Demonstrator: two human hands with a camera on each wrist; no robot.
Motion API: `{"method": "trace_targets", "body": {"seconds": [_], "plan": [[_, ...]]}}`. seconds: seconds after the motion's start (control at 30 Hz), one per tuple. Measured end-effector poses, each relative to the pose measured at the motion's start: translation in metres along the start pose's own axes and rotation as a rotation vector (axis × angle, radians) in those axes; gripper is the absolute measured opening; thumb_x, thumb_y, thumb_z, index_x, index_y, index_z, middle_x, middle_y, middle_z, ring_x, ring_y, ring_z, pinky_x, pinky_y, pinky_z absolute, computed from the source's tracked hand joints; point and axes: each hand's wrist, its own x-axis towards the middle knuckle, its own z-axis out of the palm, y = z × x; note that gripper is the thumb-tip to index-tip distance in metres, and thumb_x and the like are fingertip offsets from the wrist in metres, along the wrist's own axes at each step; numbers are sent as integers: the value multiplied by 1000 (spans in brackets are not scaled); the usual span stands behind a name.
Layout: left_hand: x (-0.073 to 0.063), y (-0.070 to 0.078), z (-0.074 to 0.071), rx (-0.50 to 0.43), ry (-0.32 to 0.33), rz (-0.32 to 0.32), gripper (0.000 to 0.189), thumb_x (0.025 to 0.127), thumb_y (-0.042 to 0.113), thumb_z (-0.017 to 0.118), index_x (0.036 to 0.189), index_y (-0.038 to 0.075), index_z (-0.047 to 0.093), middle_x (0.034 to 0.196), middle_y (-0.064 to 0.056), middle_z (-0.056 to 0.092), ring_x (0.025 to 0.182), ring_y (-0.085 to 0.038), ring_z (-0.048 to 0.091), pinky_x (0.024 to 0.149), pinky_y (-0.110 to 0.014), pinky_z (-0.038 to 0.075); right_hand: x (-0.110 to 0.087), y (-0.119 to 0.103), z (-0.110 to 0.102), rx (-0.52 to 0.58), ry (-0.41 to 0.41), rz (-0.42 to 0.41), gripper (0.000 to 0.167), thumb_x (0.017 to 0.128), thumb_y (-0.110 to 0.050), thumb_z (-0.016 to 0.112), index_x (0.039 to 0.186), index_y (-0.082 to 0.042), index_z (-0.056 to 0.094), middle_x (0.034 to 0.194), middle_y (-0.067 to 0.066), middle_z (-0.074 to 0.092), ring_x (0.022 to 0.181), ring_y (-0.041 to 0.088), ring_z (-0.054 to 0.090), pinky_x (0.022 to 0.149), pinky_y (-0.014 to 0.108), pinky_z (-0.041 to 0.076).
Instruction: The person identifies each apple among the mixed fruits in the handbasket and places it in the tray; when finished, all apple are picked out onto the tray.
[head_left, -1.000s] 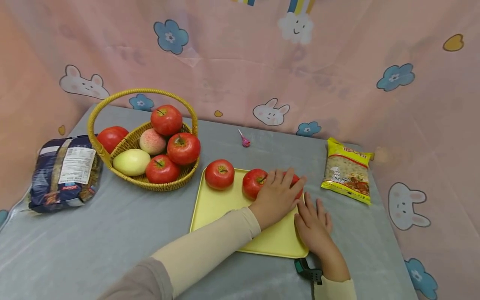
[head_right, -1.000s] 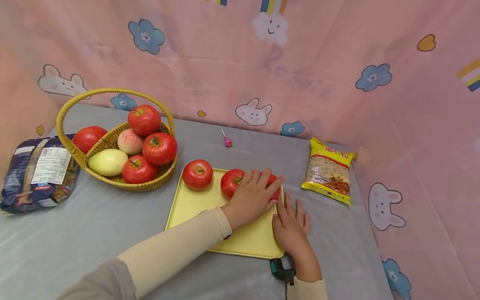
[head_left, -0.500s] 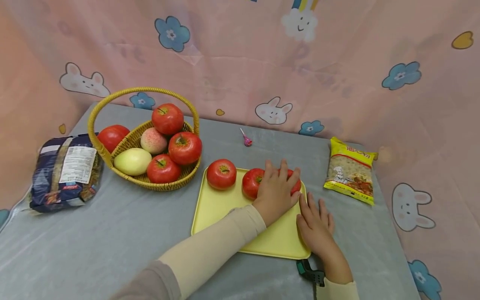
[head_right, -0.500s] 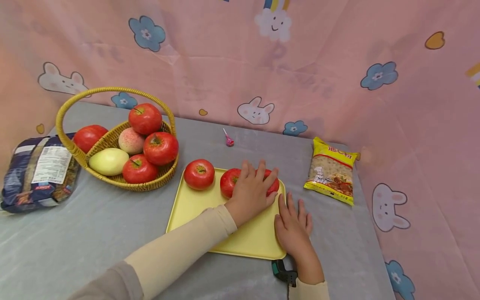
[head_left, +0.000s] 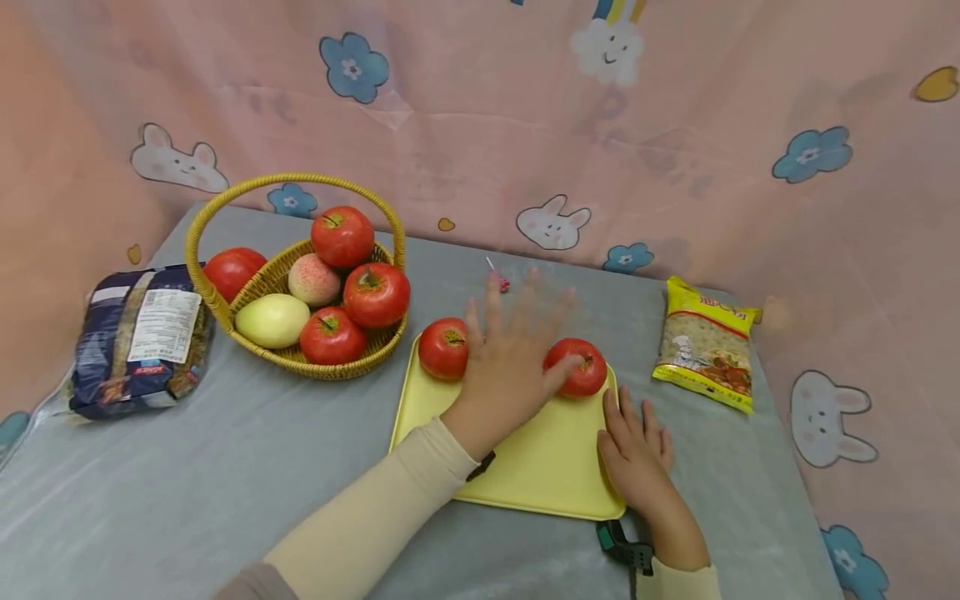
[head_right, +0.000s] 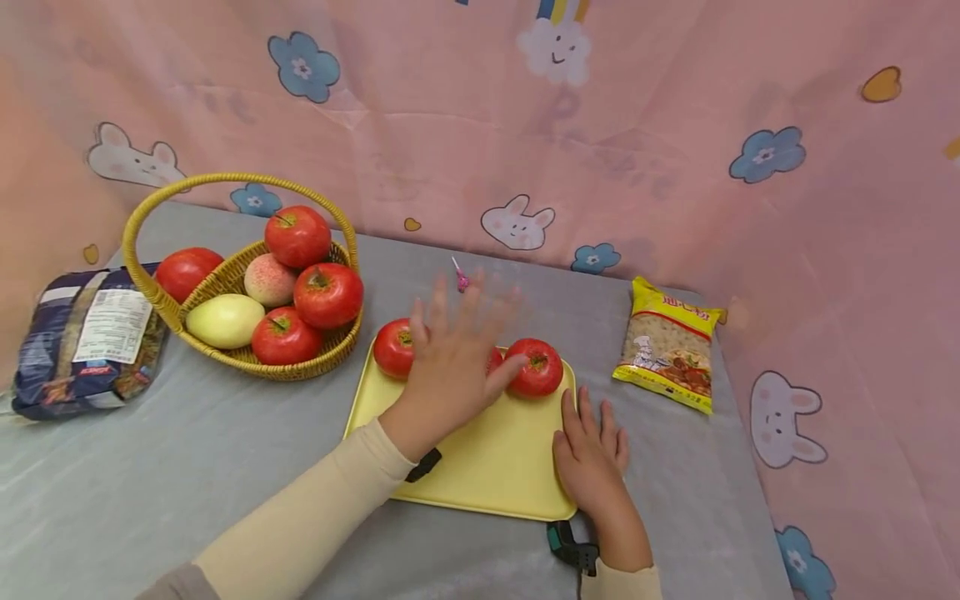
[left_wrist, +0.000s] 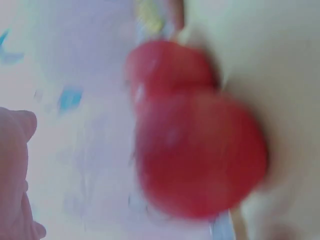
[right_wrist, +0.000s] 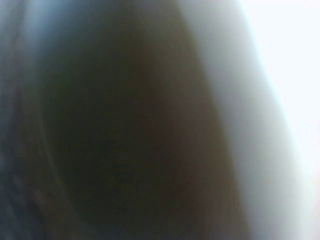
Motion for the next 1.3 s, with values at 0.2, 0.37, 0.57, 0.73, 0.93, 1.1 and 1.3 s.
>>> {"method": "trace_targets", "body": {"seconds": [0.2, 0.37, 0.57, 0.73, 0.93, 1.1, 1.3], "plan": [[-11, -56, -24, -165, 205, -216, 86, 102, 54, 65, 171, 25, 20, 176, -14, -3, 152, -64, -7, 115, -80, 4, -3, 3, -2, -4, 7, 3, 65, 116, -31, 37, 171, -12, 8, 176, 18, -7, 155, 47, -24, 112, 73, -19], [-17, -101, -33, -257, 243, -412, 86, 103, 48, 66, 170, 20, 21, 175, -18, 2, 149, -67, -4, 114, -80, 0, -3, 3, -1, -11, 1, 11, 65, 116, -32, 37, 171, -13, 8, 176, 18, -8, 155, 47, -24, 112, 73, -19], [-23, -127, -28, -329, 199, -494, 83, 104, 44, 65, 169, 13, 25, 173, -25, 7, 148, -62, 17, 116, -75, 14, -1, 2, 0, -8, -2, 10, 65, 116, -32, 37, 171, -13, 7, 176, 18, -8, 155, 47, -25, 112, 73, -20], [-26, -132, -21, -334, 254, -454, 74, 104, 34, 70, 164, 8, 36, 167, -26, 22, 135, -55, 38, 108, -70, 30, 0, 1, 1, -2, 6, 9, 64, 115, -30, 37, 171, -12, 9, 176, 18, -7, 155, 47, -24, 112, 73, -19], [-26, -133, -17, -293, 294, -405, 66, 103, 29, 72, 158, 6, 43, 156, -27, 33, 125, -53, 43, 100, -68, 37, 0, 1, 1, -10, 4, 6, 65, 116, -32, 36, 171, -12, 8, 176, 18, -8, 155, 47, -24, 112, 73, -20], [-26, -136, -15, -300, 307, -381, 65, 103, 27, 71, 157, 5, 44, 154, -28, 35, 124, -53, 43, 99, -68, 38, 0, 3, 1, -6, 25, -7, 64, 115, -31, 37, 171, -12, 10, 176, 18, -5, 156, 47, -23, 113, 73, -19], [-27, -133, -24, -396, 280, -341, 63, 104, 26, 69, 158, 5, 43, 156, -27, 33, 130, -53, 41, 106, -68, 34, 1, 0, 0, -20, -3, 9, 65, 116, -32, 36, 170, -11, 8, 176, 18, -7, 155, 48, -23, 113, 73, -19]]}}
